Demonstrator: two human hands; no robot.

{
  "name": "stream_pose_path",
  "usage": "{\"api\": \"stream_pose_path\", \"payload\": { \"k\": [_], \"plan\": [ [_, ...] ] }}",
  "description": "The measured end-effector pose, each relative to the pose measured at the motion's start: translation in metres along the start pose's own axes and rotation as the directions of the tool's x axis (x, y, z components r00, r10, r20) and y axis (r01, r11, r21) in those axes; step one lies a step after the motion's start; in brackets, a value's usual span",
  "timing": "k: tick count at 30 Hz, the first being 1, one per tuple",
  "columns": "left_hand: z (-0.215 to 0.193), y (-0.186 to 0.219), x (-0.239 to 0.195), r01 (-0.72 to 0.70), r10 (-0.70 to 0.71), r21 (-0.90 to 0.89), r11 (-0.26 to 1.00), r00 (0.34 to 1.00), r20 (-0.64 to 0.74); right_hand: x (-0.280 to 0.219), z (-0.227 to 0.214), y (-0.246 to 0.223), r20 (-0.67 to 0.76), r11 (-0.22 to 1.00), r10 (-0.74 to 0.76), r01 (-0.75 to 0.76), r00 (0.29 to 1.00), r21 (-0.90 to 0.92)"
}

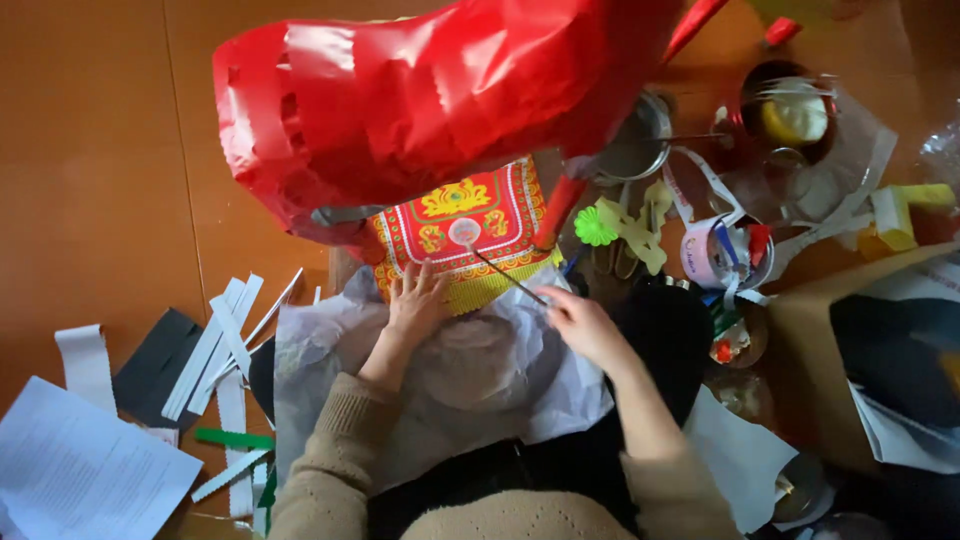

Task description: Decorating red paper horse models with yellow paper manes and decorative saddles

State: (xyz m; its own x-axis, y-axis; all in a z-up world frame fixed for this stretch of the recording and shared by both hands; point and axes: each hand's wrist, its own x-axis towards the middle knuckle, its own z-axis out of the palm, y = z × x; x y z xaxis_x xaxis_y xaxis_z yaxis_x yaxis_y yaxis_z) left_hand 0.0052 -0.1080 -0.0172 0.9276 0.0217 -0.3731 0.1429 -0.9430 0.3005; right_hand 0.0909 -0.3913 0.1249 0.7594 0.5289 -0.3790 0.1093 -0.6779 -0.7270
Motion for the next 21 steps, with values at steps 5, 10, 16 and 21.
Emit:
{"api": "stream_pose_path", "payload": {
  "k": [5, 10, 16, 21],
  "plan": [
    [0.018, -0.016, 0.007, 0.011, -0.011, 0.055, 0.998, 1.0, -0.007, 0.11, 0.044, -0.018, -0.038, 0.877, -0.034, 0.012, 0.999, -0.481],
    [0.03, -0.021, 0.008, 0.039, -0.039, 0.07, 0.997, 0.999, 0.003, 0.141, 0.08, 0.034, -0.042, 0.849, 0.146, -0.146, 0.988, -0.508],
    [0.027, -0.015, 0.011, 0.126, -0.13, 0.054, 0.991, 0.989, 0.069, 0.021, 0.038, -0.016, 0.055, 0.827, 0.017, 0.017, 0.998, -0.562],
    [0.026, -0.01, 0.013, 0.155, -0.157, 0.065, 0.986, 0.987, 0.03, 0.074, 0.045, 0.006, 0.046, 0.782, 0.062, -0.02, 0.997, -0.623]
  ]
}}
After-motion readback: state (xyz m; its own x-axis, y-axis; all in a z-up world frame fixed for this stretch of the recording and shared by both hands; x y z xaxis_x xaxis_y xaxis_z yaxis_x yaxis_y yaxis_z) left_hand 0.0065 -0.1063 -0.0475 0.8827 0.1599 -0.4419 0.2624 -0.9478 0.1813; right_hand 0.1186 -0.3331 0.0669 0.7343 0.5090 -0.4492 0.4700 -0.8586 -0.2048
